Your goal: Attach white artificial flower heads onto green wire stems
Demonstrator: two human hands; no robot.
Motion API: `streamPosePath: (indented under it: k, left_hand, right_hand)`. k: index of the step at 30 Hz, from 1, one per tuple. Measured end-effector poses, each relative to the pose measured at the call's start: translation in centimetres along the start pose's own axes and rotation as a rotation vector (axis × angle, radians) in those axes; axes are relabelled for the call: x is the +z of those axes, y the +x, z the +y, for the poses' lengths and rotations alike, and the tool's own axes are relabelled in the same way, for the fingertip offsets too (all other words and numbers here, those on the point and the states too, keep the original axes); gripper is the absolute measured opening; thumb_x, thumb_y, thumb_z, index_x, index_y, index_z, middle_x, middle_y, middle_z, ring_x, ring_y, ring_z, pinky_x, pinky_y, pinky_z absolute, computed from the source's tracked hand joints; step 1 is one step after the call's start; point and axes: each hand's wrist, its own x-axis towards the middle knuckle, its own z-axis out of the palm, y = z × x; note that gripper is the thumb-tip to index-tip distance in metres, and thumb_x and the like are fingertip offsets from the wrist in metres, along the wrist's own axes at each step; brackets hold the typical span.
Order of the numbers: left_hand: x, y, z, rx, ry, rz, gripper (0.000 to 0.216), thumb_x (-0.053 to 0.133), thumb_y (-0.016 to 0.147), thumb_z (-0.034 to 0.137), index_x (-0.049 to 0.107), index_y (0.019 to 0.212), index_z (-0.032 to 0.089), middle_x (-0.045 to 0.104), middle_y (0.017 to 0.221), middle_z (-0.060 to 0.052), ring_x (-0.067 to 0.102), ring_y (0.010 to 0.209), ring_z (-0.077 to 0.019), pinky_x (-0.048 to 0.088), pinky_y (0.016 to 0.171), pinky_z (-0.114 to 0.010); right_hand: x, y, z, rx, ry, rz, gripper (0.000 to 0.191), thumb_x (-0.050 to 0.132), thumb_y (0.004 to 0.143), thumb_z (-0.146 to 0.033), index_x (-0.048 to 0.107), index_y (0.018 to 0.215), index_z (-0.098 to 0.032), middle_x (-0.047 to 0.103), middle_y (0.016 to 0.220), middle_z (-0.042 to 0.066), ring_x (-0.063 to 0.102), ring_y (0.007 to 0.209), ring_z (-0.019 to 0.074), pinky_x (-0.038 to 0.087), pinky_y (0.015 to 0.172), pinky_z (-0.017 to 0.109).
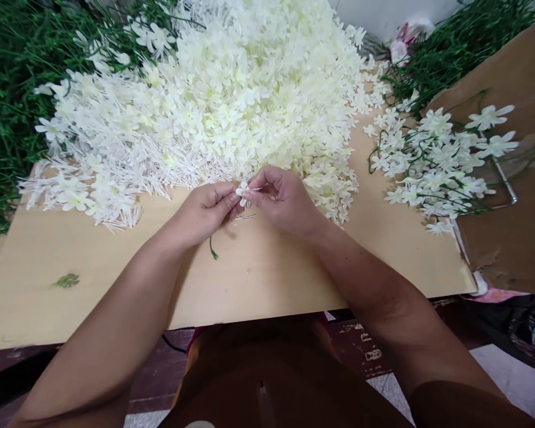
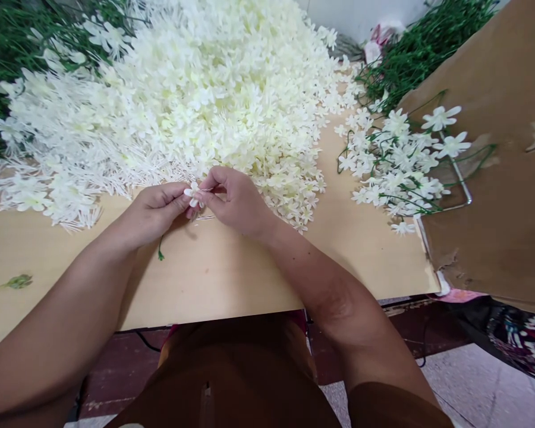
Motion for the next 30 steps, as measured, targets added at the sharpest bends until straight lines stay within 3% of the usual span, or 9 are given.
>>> streamPosePath:
  k: [6,13,25,30]
  left_hand:
    - [0.2,0.2,-0.4,0.028,-0.022,-0.027,0.048,0.061,0.086,0.054,0.045,0.056,0.02,0.044,0.054,0.001,0.039,0.052,-0.0119,0.032,0.052,-0.026]
    - [0.2,0.4,-0.9,0.031,-0.036,-0.065,0.039,0.063,0.084,0.041,0.047,0.056,0.02,0.042,0.054,0.002,0.036,0.051,-0.0119,0.029,0.053,-0.027]
    - [0.5,0.5,-0.9,0.101,0.011,-0.067,0.027,0.053,0.085,0.022,0.047,0.059,0.019,0.04,0.054,0.004,0.035,0.05,-0.0099,0.031,0.054,-0.025]
    - [0.2,0.4,-0.5,0.089,-0.026,-0.085,0.028,0.05,0.088,0.021,0.046,0.061,0.018,0.04,0.054,0.004,0.035,0.05,-0.0087,0.031,0.053,-0.023]
  right_hand:
    - [-0.2,0.3,0.7,0.053,0.038,-0.037,0.05,0.084,0.062,-0.058,0.051,0.067,-0.021,0.059,0.066,-0.004,0.057,0.063,0.0105,0.053,0.065,0.028]
    - [-0.4,0.6,1.9,0.115,0.035,-0.105,0.052,0.086,0.061,-0.058,0.049,0.067,-0.022,0.046,0.058,-0.007,0.041,0.054,0.0075,0.039,0.053,0.024]
    - [-0.5,0.5,2.4,0.12,0.025,-0.1,0.053,0.088,0.058,-0.055,0.051,0.066,-0.019,0.051,0.063,-0.004,0.044,0.059,0.0072,0.038,0.056,0.024]
    - [-0.5,0.5,1.7,0.219,0.111,-0.073,0.053,0.092,0.051,-0.05,0.055,0.066,-0.017,0.054,0.059,-0.006,0.046,0.054,0.005,0.037,0.051,0.021]
